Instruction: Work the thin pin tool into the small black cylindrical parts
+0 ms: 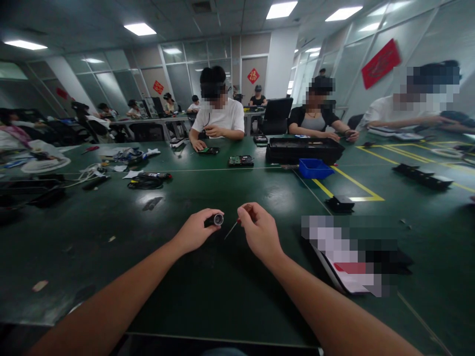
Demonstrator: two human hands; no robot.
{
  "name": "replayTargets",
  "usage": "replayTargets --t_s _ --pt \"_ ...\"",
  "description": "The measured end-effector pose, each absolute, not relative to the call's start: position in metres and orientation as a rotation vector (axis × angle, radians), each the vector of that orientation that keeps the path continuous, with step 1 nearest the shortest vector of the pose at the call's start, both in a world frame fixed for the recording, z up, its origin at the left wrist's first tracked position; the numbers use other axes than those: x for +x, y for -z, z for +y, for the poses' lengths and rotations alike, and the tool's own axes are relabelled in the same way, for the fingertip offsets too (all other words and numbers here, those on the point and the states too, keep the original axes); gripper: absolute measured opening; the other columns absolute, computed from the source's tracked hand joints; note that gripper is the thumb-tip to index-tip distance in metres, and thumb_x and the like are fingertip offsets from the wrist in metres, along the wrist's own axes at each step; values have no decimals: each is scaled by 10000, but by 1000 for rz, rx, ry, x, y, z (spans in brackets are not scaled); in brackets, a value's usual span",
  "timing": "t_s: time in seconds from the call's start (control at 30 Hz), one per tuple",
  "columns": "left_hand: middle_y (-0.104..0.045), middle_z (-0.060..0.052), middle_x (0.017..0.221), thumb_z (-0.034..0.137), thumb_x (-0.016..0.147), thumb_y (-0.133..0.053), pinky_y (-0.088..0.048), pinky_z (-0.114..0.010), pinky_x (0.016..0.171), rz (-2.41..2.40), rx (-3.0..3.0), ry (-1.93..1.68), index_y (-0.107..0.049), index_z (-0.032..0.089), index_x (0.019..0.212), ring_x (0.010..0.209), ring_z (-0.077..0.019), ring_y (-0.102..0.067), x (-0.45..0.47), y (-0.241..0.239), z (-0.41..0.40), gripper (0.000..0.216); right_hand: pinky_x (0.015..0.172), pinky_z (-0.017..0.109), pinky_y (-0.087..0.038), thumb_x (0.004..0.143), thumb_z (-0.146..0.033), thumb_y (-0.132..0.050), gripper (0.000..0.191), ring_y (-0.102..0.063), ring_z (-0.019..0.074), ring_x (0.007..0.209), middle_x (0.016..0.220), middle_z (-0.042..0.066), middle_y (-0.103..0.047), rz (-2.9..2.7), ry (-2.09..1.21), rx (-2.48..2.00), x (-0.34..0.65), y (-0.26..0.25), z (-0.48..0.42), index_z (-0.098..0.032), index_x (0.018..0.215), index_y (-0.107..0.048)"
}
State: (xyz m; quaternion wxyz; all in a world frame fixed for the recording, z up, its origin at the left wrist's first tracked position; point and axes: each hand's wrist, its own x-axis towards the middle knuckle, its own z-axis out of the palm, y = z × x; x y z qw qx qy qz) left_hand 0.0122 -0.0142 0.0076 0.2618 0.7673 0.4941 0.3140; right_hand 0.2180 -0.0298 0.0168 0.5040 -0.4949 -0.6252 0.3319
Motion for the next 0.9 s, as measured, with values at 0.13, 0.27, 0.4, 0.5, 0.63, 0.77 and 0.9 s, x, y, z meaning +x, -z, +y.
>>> replayTargets --t_s 0.13,0.27,0.4,0.5,0.63,0.77,0.9 --pt "-686 -59 1177 173 830 -683 -435 -413 1014 1340 2072 -885 -680 227 1170 1112 -253 -611 10 -6 -13 344 705 334 -492 923 -416 -541 221 -609 183 713 757 23 -642 -1347 -790 -1095 218 -20 -29 -210 921 -620" --pt "-681 -55 1192 213 841 -683 -434 -414 1016 1328 2086 -908 -670 244 1200 1125 -257 -606 9 -2 -12 360 772 369 -514 920 -411 -556 220 -640 200 774 810 40 -669 -1333 -817 -1063 218 -18 -28 -206 981 -609" --pt "-677 -53 1197 221 846 -684 -436 -401 1015 1307 2115 -902 -669 244 1201 1127 -250 -605 9 -1 -12 356 804 385 -513 933 -427 -559 234 -655 206 807 862 51 -681 -1387 -811 -1093 218 -11 -24 -206 998 -602" --pt "-675 -54 1202 209 841 -686 -437 -385 1019 1287 2118 -893 -668 239 1204 1134 -244 -604 9 -1 -12 365 816 392 -513 939 -428 -553 238 -659 210 825 874 52 -682 -1375 -803 -1109 219 -8 -22 -206 1015 -595" --pt "-670 -53 1219 206 839 -688 -437 -381 1019 1291 2094 -920 -659 237 1226 1144 -240 -601 8 -2 -11 389 816 392 -515 944 -416 -542 227 -652 204 819 874 49 -676 -1371 -795 -1088 220 -9 -22 -206 1017 -588" --pt "-672 -55 1217 216 838 -695 -437 -388 1019 1285 2095 -908 -665 236 1219 1138 -243 -604 8 -2 -11 383 816 392 -518 950 -409 -531 219 -647 203 827 886 53 -673 -1377 -803 -1072 220 -9 -23 -208 1014 -586" --pt "-670 -54 1221 224 845 -693 -428 -392 1031 1275 2098 -912 -661 238 1230 1140 -240 -601 7 -2 -12 386 820 391 -520 947 -416 -536 223 -649 206 835 892 57 -677 -1375 -792 -1086 219 -10 -23 -210 1015 -587"
